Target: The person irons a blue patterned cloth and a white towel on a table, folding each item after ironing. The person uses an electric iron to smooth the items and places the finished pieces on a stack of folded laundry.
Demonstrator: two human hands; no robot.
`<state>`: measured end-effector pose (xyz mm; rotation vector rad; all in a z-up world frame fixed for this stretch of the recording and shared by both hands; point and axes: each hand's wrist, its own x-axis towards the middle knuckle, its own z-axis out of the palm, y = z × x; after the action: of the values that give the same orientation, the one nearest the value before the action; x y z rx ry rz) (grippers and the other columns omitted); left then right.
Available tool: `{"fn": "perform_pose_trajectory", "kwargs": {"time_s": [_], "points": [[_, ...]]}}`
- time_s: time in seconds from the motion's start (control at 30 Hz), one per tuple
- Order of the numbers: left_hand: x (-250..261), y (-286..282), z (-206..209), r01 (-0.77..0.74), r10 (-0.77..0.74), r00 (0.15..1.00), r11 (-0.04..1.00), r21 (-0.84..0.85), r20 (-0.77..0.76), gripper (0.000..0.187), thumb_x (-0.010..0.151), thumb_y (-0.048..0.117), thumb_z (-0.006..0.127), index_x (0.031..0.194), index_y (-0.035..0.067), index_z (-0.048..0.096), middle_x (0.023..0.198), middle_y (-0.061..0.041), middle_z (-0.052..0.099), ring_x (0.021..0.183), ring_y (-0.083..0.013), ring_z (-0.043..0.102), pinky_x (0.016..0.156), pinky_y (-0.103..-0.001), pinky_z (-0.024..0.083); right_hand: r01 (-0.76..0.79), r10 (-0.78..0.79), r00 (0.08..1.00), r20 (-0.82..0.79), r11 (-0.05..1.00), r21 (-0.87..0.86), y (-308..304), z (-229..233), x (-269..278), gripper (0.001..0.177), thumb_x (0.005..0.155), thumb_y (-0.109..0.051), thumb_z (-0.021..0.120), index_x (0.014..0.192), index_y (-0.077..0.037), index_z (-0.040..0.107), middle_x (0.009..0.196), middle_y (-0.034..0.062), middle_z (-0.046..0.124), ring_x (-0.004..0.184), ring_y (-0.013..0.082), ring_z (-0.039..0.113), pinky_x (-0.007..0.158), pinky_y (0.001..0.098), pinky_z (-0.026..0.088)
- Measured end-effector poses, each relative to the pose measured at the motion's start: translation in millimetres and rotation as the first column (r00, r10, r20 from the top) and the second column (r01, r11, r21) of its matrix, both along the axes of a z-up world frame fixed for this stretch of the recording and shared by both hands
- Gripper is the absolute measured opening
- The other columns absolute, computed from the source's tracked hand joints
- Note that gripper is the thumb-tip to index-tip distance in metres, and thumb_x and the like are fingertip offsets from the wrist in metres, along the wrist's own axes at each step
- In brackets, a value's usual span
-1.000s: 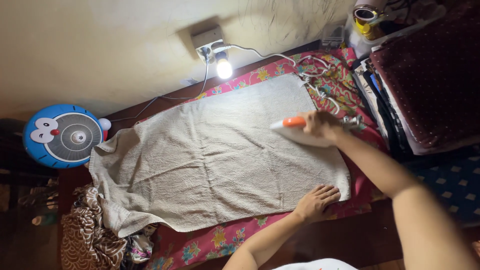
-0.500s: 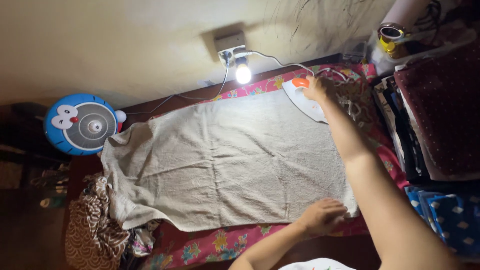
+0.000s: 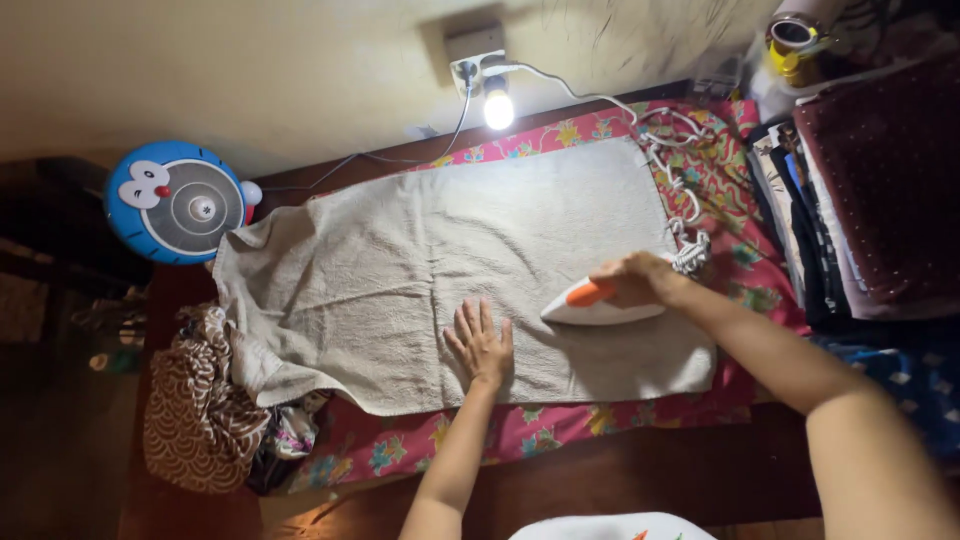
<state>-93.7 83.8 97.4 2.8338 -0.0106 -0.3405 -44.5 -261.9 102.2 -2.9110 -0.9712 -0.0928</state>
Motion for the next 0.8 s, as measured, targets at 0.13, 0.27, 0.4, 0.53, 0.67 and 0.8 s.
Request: {"fn": "perform_pose_trajectory", "kwargs": {"time_s": [0.13, 0.27, 0.4, 0.53, 0.67, 0.8], "points": [[-1, -3, -4, -0.021, 0.021, 1.000, 1.000, -0.001, -0.010, 0.072, 0.102, 0.063, 0.019, 0.162, 0.023, 0.023, 0.172, -0.010, 0.008, 0.158, -0.0307, 0.003, 0.122, -0.063, -0.006, -0.010, 0.018, 0.991, 0.130, 0.998, -0.067, 13, 11, 55, 0.035, 0.077, -0.050, 0.065, 0.105, -0.032, 0.053, 0.086, -0.0038, 0.070, 0.088, 0.0193, 0.076, 0.080, 0.0377, 0.063], [-2, -3, 1, -0.013, 0.012, 1.000, 1.000, 0.016, 0.028, 0.072, 0.103, 0.062, 0.025, 0.162, 0.021, 0.024, 0.171, -0.012, 0.011, 0.158, -0.0318, 0.006, 0.122, -0.063, -0.004, 0.425, -0.424, 0.899, -0.109, 0.905, -0.013, 49, 55, 116, 0.034, 0.087, -0.059, 0.052, 0.099, -0.034, 0.072, 0.083, -0.0003, 0.077, 0.084, 0.0292, 0.077, 0.079, 0.0444, 0.063], [-1, -4, 5, 0.005, -0.006, 1.000, 0.999, 0.038, 0.025, 0.072, 0.102, 0.059, 0.027, 0.161, 0.019, 0.026, 0.171, -0.014, 0.013, 0.158, -0.0324, 0.007, 0.122, -0.063, -0.003, 0.814, -0.652, 0.548, -0.524, 0.559, 0.156, 87, 89, 173, 0.054, 0.103, -0.061, 0.026, 0.116, -0.027, 0.067, 0.117, 0.0072, 0.073, 0.111, 0.0341, 0.070, 0.087, 0.0553, 0.058], [2, -6, 13, -0.010, 0.010, 1.000, 1.000, 0.008, 0.016, 0.072, 0.102, 0.059, 0.026, 0.162, 0.019, 0.025, 0.171, -0.013, 0.012, 0.158, -0.0320, 0.004, 0.122, -0.063, -0.004, 0.827, -0.758, 0.542, -0.363, 0.557, 0.071, 84, 57, 242, 0.043, 0.097, -0.041, 0.043, 0.098, -0.019, 0.079, 0.092, 0.0102, 0.078, 0.090, 0.0350, 0.076, 0.058, 0.0546, 0.062], [-1, -5, 11, -0.021, 0.021, 1.000, 1.000, -0.002, -0.015, 0.071, 0.101, 0.060, 0.023, 0.162, 0.024, 0.025, 0.172, -0.008, 0.011, 0.158, -0.0284, 0.004, 0.122, -0.061, -0.003, 0.670, -0.614, 0.710, -0.344, 0.740, 0.064, 114, 103, 176, 0.047, 0.104, -0.045, 0.025, 0.116, -0.029, 0.068, 0.120, 0.0003, 0.072, 0.116, 0.0219, 0.068, 0.091, 0.0369, 0.055], [1, 4, -25, 0.050, -0.047, 0.971, 0.999, -0.008, 0.233, 0.066, 0.100, 0.051, 0.039, 0.157, 0.017, 0.039, 0.167, -0.017, 0.027, 0.155, -0.0340, 0.020, 0.119, -0.064, 0.008, 0.689, -0.674, 0.696, -0.247, 0.724, -0.034, 127, 74, 141, 0.051, 0.095, -0.057, 0.044, 0.094, -0.022, 0.081, 0.086, 0.0100, 0.079, 0.084, 0.0306, 0.078, 0.067, 0.0476, 0.063]]}}
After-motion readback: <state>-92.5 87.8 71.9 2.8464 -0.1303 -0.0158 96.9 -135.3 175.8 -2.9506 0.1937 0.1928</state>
